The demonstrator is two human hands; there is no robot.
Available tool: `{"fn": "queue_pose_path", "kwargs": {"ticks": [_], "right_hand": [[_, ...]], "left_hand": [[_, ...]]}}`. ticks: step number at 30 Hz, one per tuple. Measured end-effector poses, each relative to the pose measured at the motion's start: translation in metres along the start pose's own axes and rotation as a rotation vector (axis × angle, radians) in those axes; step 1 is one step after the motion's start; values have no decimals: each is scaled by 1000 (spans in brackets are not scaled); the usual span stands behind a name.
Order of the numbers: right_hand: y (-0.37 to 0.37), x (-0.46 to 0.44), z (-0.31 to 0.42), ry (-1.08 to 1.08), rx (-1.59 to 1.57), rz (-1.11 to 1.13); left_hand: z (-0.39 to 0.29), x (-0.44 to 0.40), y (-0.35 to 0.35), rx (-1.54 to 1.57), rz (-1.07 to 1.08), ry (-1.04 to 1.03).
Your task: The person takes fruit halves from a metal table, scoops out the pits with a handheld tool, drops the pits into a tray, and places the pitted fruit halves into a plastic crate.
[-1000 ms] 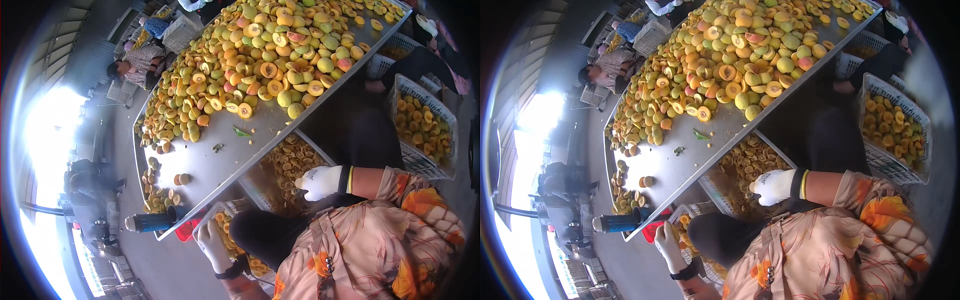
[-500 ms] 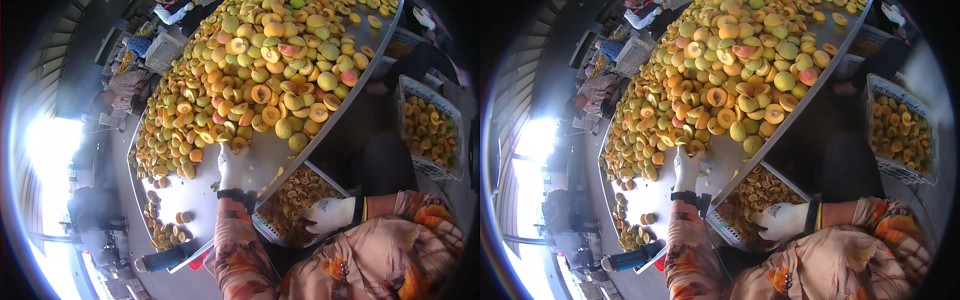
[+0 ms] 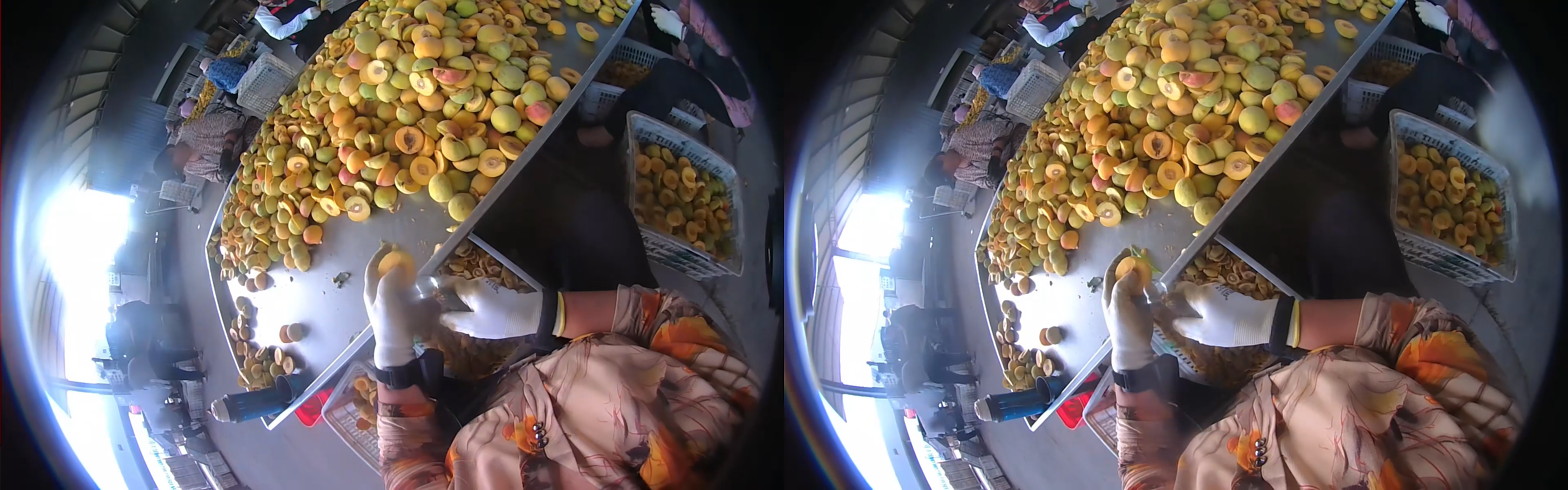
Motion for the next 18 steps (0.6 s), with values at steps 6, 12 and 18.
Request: {"fn": "queue_pose_path", "kwargs": {"ticks": [6, 12, 18], "right_hand": [[-10, 25, 42, 58, 148, 47], [-11, 48, 72, 235, 119, 23], [-17, 62, 82, 312, 224, 8]], "left_hand": [[-32, 78, 20, 298, -83, 129], [-43, 110, 31, 388, -201, 110], [-69, 132, 33, 334, -265, -39]]}}
Point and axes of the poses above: each hand's wrist, its own x-axis away from the middle knuckle, its own y-axis out of the back of the hand, z = x × y, the point moved 2 cm from there along -x, towards the middle knuckle, and after that the axes turned 14 degrees about -z, right-handed, at the moved point
